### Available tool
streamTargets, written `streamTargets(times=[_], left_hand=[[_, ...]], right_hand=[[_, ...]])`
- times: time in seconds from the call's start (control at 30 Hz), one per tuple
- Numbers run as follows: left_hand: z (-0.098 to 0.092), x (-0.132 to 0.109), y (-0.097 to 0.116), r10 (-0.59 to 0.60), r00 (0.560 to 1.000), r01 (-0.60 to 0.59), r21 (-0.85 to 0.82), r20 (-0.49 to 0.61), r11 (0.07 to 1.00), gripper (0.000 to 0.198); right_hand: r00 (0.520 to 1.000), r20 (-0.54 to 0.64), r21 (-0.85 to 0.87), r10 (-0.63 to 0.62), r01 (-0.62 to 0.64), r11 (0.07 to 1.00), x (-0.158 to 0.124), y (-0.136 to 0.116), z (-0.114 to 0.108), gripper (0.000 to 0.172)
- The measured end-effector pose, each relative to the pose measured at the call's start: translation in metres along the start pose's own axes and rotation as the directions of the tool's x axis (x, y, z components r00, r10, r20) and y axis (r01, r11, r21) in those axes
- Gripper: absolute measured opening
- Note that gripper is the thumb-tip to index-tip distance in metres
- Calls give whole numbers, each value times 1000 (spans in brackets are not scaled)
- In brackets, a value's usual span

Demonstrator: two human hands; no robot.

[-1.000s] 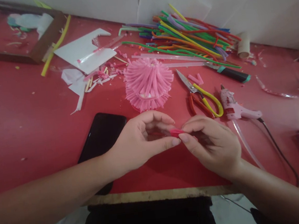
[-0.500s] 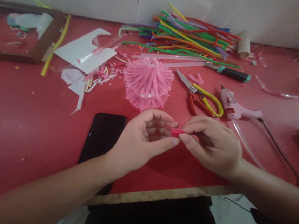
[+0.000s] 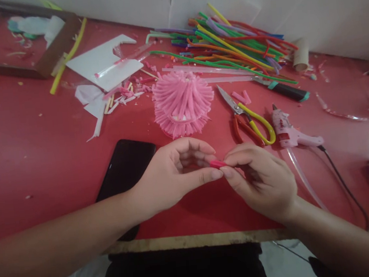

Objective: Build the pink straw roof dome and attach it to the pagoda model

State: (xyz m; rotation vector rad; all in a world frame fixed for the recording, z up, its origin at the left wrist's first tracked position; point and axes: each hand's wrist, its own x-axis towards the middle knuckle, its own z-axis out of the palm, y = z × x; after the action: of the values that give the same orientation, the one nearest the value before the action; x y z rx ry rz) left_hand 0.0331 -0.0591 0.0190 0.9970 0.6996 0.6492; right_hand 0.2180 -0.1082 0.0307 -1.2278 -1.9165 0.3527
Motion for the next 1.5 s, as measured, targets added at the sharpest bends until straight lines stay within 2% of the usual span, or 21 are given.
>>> streamTargets(times=[0.37,0.7,0.9,1.13,1.23,1.3,1.37,1.5], left_hand=[[3,-3,3,97,995,-90,145,-39,985,19],[1,-4,-2,106,990,-91,164,-89,982,19],[3,-4,0,134,986,-116,178,-96,977,19],[5,-5,2,124,983,-96,191,-136,977,21],[3,-5,2,87,990,-64,188,-115,980,22],[2,-4,3,39,996,-23,187,-85,982,32],[1,-3,4,-1,998,14,196,-67,981,41],[-1,-1,5,7,998,6,226,-56,974,36]], right_hand=[[996,24,103,89,-91,990,-2,-1,2,7],[999,-49,-69,-15,12,998,-2,-2,1,9],[1000,-22,-104,-20,18,994,-2,-5,1,8],[993,16,24,113,-114,993,-3,-6,4,8],[981,44,97,190,-193,976,-4,-5,4,8],[974,54,106,220,-225,969,-4,-5,4,9],[976,52,90,210,-214,973,-3,-4,4,9],[987,58,85,149,-153,984,-1,-2,0,7]])
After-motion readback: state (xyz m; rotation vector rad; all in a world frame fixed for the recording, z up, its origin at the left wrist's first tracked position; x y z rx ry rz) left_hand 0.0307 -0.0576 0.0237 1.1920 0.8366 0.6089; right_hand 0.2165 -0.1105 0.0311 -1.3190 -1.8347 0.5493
